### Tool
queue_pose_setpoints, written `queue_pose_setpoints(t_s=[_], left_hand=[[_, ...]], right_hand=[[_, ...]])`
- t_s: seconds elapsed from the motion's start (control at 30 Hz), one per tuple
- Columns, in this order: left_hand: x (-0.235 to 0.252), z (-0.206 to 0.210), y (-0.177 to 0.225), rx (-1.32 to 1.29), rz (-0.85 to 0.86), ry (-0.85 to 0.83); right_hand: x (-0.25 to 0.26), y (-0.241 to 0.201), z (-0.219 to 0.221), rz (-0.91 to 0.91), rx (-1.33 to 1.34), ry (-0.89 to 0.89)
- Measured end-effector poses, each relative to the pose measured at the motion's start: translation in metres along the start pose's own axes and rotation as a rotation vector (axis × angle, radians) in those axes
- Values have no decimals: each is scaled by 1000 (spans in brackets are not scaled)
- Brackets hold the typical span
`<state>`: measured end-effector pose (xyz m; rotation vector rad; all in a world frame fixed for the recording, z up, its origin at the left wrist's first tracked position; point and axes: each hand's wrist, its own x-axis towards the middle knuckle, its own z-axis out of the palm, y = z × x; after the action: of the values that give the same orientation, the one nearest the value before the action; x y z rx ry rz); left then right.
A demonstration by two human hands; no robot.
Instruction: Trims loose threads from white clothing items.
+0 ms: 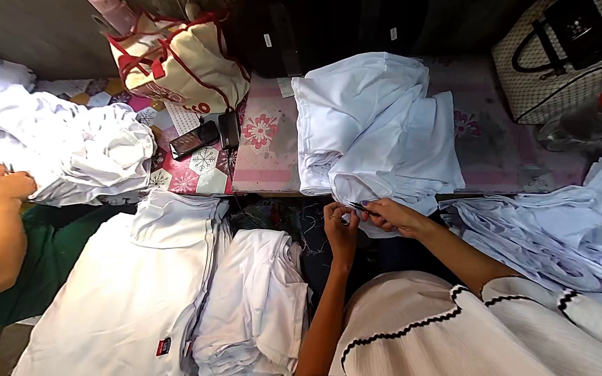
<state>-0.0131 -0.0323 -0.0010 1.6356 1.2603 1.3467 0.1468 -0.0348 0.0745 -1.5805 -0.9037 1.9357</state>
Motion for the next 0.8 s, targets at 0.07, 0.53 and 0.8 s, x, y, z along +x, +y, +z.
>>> queue_pose_setpoints(t_s=[0.07,0.53,0.8], left_hand=[[0,0,-1,12,2,1],[20,11,-7,394,66,66],[19,-10,-3,-3,-187,28]], right_hand=[[3,1,1,-14,-12,35],[-5,-16,7,-153,-110,96],[3,-11,6,-110,-30,13]])
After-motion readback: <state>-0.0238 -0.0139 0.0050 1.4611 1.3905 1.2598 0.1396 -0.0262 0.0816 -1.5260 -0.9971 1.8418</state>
